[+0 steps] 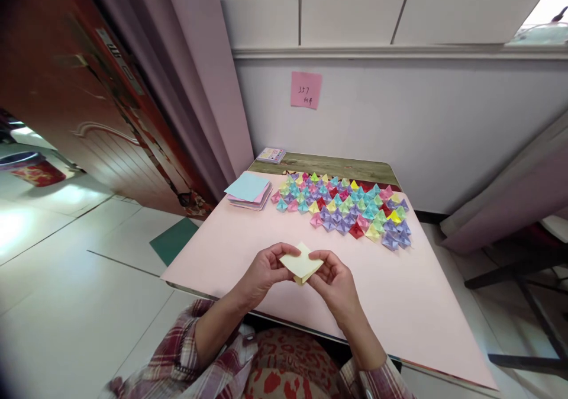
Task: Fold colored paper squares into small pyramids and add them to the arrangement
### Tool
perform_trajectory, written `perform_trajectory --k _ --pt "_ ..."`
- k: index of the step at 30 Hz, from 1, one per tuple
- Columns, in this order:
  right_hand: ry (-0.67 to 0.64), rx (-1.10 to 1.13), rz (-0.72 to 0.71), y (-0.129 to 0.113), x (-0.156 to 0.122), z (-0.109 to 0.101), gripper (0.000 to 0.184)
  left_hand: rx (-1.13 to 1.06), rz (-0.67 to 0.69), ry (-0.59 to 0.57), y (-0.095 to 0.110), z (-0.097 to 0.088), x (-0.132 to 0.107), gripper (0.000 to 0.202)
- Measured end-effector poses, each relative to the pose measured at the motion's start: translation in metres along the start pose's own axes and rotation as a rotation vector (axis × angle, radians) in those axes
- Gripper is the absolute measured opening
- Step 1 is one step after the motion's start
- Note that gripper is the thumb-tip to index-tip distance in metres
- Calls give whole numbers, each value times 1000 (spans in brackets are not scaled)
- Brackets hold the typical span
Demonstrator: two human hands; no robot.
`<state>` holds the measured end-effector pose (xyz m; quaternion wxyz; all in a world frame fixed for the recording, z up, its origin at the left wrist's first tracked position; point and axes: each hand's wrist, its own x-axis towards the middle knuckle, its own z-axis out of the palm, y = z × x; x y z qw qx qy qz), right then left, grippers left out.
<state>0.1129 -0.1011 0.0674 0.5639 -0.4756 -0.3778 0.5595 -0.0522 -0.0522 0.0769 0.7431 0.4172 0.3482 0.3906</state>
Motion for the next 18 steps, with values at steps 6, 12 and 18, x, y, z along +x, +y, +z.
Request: perform_trajectory --k 6,12,18 --pt "128 -85 -85 25 -6 -9 29 56 47 125 -19 4 -5 29" --pt "230 -50 -68 30 -7 -16 31 3 23 181 -26 14 -4 36" --pt "332 12 -105 27 -10 -14 36 2 79 230 -30 25 -1 49"
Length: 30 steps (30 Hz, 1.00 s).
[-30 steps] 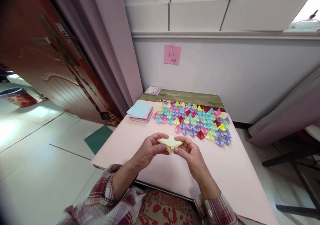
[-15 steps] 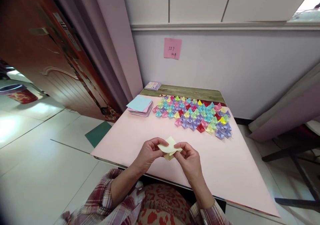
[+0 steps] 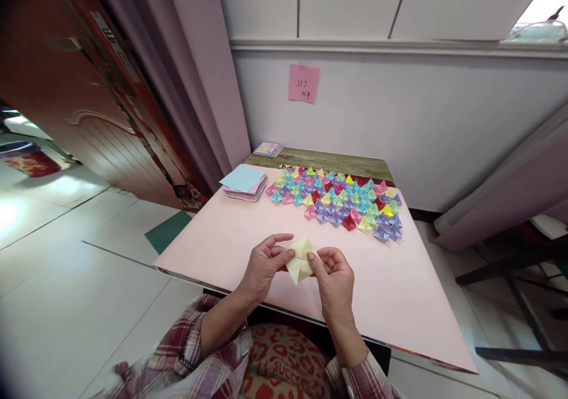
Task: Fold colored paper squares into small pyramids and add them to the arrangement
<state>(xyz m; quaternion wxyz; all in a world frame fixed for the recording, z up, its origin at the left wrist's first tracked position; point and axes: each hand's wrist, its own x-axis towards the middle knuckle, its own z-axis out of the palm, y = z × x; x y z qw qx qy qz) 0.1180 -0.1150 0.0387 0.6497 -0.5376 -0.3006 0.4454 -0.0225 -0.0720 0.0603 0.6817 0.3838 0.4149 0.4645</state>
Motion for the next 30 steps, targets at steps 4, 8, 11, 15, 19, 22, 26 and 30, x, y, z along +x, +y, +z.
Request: perform_trajectory --k 4,8,11,15,19,22,26,30 --pt "-89 -8 51 -3 0 -3 50 46 -90 -56 -1 -4 2 52" --pt "-266 -76 109 -3 1 -8 52 129 -247 -156 -2 -12 6 45" --pt "-325 -108 117 -2 2 -9 54 158 -236 -190 -2 -16 10 41" --pt "-310 -66 184 0 1 -9 54 74 -129 -25 -1 -13 12 41" --pt "-325 -40 224 3 -2 -7 43 -27 -104 118 -3 -6 10 39" --pt "-274 -19 206 5 -2 -6 35 -152 -181 109 -5 -4 7 36" --pt "-228 75 265 5 -1 -5 33 -315 -317 28 -2 -2 3 33" --pt "-220 270 393 9 -2 1 30 -409 -342 -101 2 -1 -3 26"
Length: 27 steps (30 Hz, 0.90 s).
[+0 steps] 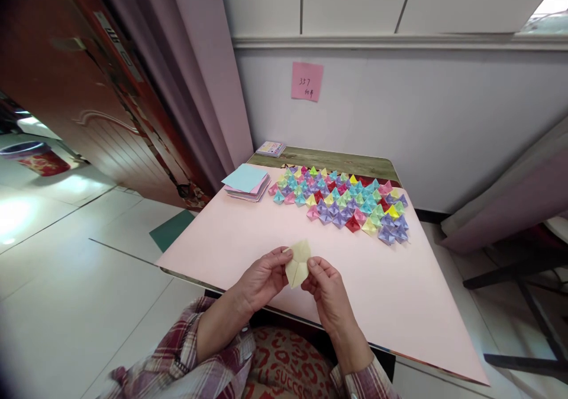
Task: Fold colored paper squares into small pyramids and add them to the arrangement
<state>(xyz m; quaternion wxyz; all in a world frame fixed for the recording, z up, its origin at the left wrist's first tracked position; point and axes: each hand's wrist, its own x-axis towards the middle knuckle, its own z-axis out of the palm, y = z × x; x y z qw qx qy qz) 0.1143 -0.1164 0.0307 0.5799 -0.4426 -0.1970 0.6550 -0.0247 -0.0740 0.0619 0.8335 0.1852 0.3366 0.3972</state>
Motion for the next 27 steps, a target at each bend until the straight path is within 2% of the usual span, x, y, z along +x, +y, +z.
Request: perform_trajectory --k 3,6,11,13,16,19,24,27 --pt "-25 88 48 9 1 7 29 19 23 -71 -3 0 -3 23" --pt "-7 79 31 19 0 17 30 73 27 -37 -9 0 -5 23" --pt "257 -142 -176 31 0 25 36 101 133 45 -15 1 -6 27" --pt "282 -194 -254 32 0 24 35 104 179 82 -16 0 -5 29" --pt "224 -174 -289 27 1 18 35 142 223 139 -14 -5 -1 31" --pt "128 -154 -200 16 2 9 40 333 306 155 -8 -13 2 31" --pt "-58 -333 -70 -3 0 -4 37 727 338 -43 8 -18 4 51" --pt "-134 -384 -24 -10 -2 -8 34 993 383 -109 16 -15 6 71"
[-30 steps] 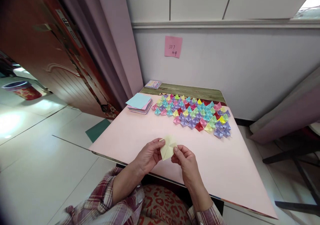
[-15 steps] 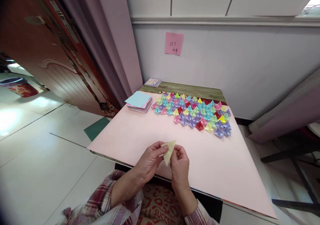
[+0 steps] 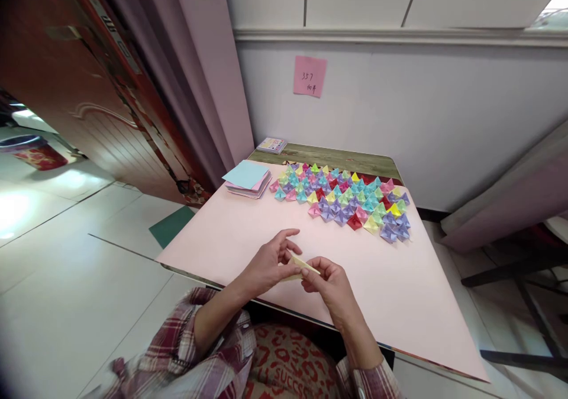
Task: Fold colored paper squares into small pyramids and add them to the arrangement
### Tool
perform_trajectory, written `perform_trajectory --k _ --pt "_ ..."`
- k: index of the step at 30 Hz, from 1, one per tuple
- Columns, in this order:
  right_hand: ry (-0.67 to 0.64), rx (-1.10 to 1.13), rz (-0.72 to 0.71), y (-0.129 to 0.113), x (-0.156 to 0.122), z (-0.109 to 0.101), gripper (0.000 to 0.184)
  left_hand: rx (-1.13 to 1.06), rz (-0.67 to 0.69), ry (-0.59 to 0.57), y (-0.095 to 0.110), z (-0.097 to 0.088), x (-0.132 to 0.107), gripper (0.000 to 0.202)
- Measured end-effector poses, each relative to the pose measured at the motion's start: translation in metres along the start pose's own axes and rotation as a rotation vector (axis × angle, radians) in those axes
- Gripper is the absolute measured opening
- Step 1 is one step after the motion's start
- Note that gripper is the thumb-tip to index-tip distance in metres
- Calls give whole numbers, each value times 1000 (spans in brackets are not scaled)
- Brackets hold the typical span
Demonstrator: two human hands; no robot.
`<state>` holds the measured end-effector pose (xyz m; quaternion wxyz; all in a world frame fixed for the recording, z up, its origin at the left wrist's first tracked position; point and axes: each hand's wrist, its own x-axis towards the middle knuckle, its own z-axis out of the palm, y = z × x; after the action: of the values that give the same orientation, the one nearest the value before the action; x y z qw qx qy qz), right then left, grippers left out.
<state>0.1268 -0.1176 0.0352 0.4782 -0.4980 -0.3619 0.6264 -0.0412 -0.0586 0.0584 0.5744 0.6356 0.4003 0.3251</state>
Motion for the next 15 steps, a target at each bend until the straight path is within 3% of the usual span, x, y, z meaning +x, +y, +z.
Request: perform_trajectory --k 6,9,12,15 --pt "-73 -65 -59 -5 0 -3 32 226 140 -176 7 1 7 89" --pt "-35 -143 -124 -2 2 -4 29 292 161 -184 7 3 9 89" --pt "117 -169 -181 2 5 -5 28 244 122 -85 4 1 11 88" --pt "363 -11 -217 5 7 -1 28 17 0 45 -2 2 10 77"
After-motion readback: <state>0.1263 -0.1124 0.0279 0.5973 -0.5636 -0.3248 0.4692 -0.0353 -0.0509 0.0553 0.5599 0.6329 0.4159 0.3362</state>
